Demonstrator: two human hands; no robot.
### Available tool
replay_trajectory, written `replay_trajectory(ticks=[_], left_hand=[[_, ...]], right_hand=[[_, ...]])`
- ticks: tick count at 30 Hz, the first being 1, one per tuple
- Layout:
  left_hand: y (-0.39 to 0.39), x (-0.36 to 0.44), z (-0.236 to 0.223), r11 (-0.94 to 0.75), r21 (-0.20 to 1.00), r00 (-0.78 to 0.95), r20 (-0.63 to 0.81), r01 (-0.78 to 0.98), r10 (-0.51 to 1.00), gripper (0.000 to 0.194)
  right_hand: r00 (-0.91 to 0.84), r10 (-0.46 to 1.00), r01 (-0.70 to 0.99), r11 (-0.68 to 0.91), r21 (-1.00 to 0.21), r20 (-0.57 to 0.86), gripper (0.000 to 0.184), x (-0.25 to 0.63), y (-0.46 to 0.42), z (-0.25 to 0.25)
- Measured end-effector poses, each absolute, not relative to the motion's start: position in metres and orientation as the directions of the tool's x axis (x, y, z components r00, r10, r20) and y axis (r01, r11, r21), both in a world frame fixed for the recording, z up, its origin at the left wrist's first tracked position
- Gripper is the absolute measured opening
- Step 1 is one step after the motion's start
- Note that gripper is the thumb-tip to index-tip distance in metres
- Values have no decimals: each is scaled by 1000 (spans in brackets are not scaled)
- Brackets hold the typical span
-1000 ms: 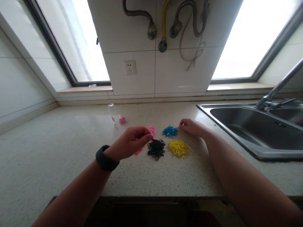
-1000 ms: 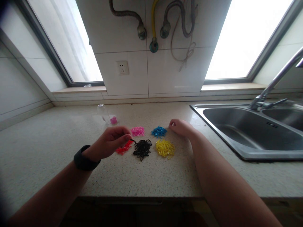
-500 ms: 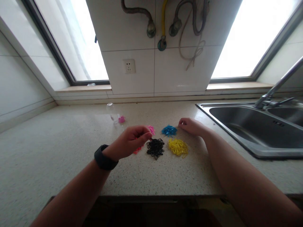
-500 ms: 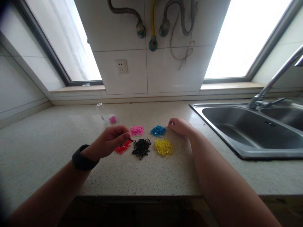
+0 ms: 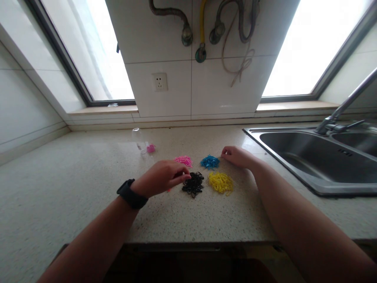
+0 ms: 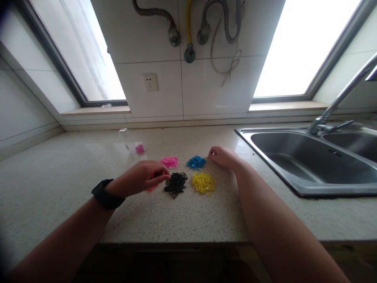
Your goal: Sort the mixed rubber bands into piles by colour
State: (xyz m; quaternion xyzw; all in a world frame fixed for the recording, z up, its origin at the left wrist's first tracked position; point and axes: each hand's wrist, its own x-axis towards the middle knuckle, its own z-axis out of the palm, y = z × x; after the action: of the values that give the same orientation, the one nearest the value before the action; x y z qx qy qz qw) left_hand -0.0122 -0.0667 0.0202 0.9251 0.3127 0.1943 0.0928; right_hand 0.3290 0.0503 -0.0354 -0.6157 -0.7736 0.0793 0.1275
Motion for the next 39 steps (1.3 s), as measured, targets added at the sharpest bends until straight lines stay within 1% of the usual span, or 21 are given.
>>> replay_trajectory(ticks=[6,11,24,32,36,39], left_hand=[[-59,-16,13,-771,241,733,244,589,635,24],[-55,-18,7,-784,228,753,224,577,619,25],[-51,-22,4,-781,233,742,246,579,623,22],[-41,-44,6,-697,225,606,362,681,709,25],[-24,-68,1,-633,305,470,464,712,751,26],[-13,-91,-2,-562,386,299,559,732,773,28]], right_hand=[[-213,972,934,233,-272,101,25,328,49,-35],[-213,972,933,232,-275,97,25,327,49,-35],[-207,974,935,224,-274,92,23,325,45,-30],[-214,972,930,234,-282,100,24,327,47,-32],[-224,967,924,250,-288,120,24,331,50,-37],[-226,966,922,255,-291,130,24,333,52,-39]])
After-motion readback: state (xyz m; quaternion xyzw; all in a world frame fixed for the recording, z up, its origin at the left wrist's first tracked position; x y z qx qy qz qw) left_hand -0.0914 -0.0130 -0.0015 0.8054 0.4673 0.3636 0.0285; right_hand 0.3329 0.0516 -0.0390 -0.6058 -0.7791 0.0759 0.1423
